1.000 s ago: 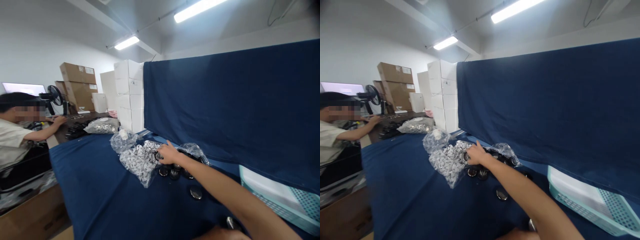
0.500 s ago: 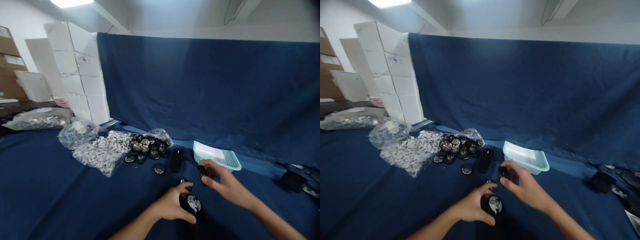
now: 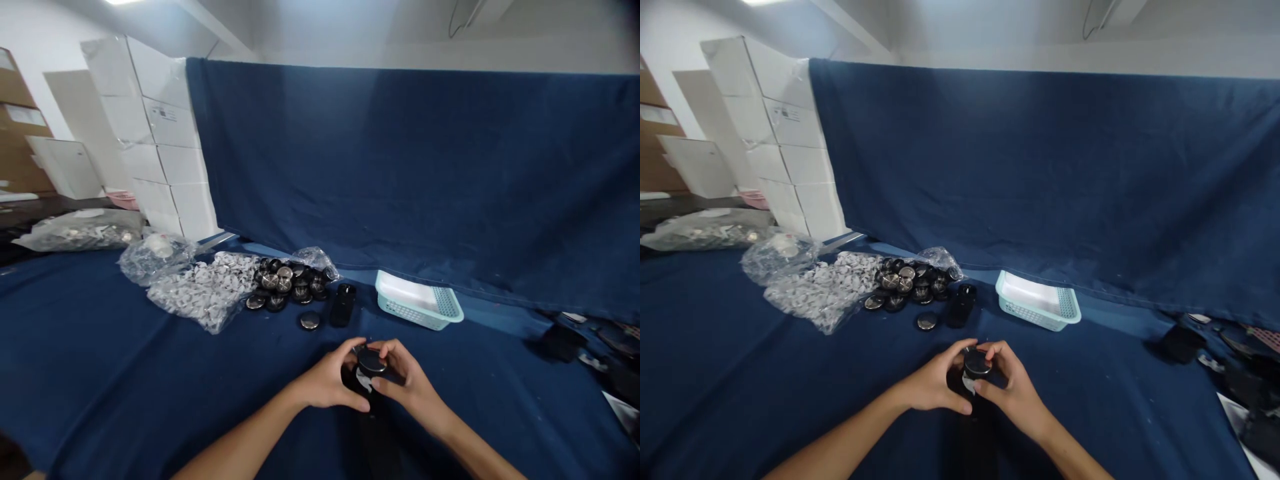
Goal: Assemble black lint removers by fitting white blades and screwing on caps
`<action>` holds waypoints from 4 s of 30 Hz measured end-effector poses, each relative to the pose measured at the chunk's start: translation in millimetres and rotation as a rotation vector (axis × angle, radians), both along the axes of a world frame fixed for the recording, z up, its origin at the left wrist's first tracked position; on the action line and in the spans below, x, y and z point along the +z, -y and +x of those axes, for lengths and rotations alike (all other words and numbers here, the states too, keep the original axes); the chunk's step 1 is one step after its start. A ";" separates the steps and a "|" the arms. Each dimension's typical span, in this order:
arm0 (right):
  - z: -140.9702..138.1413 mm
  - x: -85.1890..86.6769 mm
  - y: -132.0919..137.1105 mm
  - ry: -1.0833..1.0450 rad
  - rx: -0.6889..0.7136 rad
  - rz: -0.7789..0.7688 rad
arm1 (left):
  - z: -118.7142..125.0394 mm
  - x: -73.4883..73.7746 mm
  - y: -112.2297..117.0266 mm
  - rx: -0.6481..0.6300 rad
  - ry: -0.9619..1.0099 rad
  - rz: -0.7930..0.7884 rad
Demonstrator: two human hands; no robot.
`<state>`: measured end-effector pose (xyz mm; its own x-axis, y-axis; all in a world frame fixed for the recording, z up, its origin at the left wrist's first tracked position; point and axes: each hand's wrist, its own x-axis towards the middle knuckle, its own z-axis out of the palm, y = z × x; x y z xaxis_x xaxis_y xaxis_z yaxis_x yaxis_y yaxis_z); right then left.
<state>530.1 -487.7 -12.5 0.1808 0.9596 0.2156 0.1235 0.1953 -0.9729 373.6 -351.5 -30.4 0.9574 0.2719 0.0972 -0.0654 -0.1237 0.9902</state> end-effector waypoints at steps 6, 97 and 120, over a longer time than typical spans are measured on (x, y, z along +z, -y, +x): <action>3.7 10.2 6.1 0.250 0.099 -0.067 | -0.2 -2.4 0.5 -0.020 -0.011 0.001; -7.0 87.4 -24.3 1.483 0.456 -0.375 | 2.7 -8.6 9.3 -0.106 0.006 -0.057; 8.4 95.8 -20.6 1.223 0.561 -0.240 | -0.4 -2.8 11.3 -0.058 0.038 -0.099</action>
